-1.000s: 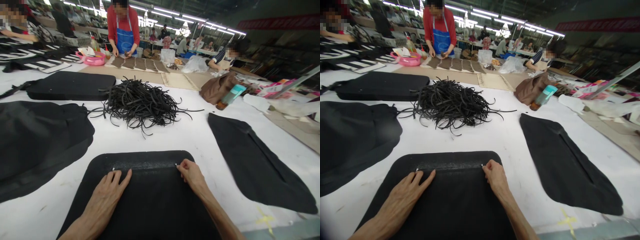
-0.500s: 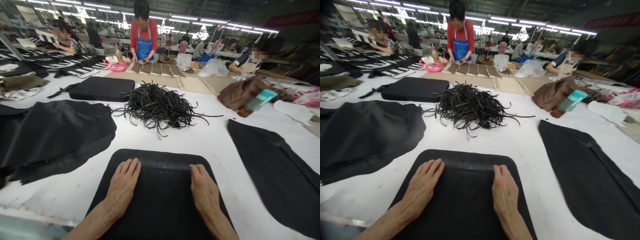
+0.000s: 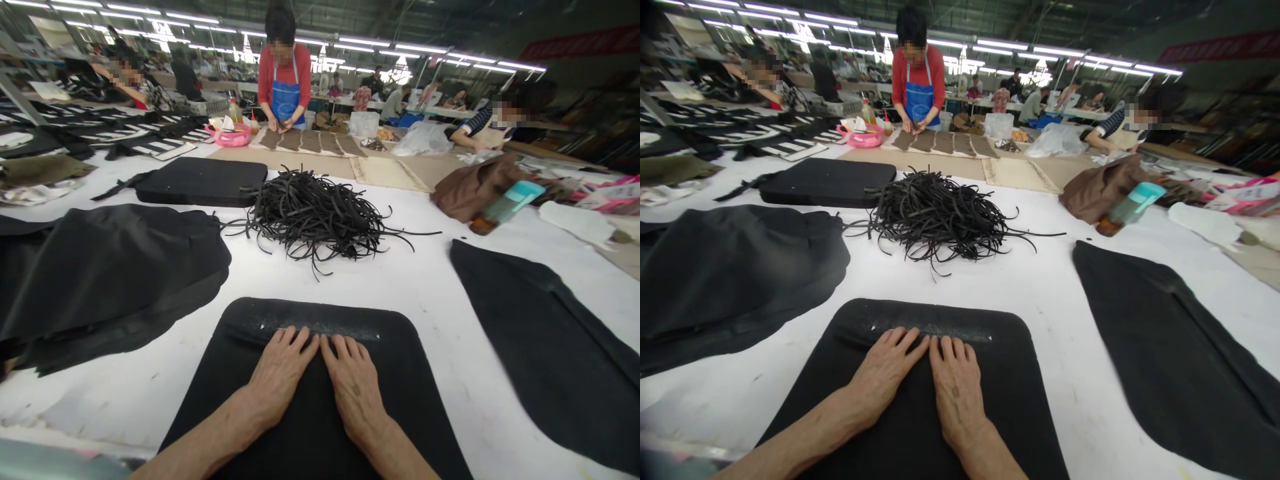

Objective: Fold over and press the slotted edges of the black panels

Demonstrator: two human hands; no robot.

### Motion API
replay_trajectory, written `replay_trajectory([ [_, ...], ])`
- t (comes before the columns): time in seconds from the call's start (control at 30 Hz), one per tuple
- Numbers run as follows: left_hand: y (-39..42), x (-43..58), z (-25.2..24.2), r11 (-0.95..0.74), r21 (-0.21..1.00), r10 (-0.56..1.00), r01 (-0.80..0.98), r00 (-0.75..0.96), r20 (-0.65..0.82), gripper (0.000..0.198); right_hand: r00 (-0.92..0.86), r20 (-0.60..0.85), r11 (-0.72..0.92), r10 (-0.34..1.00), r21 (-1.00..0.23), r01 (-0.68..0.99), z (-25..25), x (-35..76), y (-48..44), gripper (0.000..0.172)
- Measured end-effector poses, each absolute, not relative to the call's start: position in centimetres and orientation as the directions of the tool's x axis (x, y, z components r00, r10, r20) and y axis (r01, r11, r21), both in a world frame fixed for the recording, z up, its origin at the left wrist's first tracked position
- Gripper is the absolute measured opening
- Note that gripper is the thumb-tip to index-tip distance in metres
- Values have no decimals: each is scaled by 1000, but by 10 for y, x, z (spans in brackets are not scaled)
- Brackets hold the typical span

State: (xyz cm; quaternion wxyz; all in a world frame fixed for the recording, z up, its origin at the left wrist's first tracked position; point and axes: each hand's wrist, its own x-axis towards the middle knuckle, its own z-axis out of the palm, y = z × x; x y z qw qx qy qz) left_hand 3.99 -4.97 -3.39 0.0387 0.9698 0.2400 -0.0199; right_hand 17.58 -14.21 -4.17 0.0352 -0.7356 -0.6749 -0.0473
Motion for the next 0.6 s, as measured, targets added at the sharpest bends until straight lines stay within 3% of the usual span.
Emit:
replay_trajectory([
  [0.4,-35,-32,-39,-779,-101,624,619,780,-36,63,207,158,-230,966,144,963,-45,227,-185,46],
  [0.6,-28,-53,-41,-680,-73,731,730,682,8,63,229,187,-266,955,208,941,-46,242,-192,42],
])
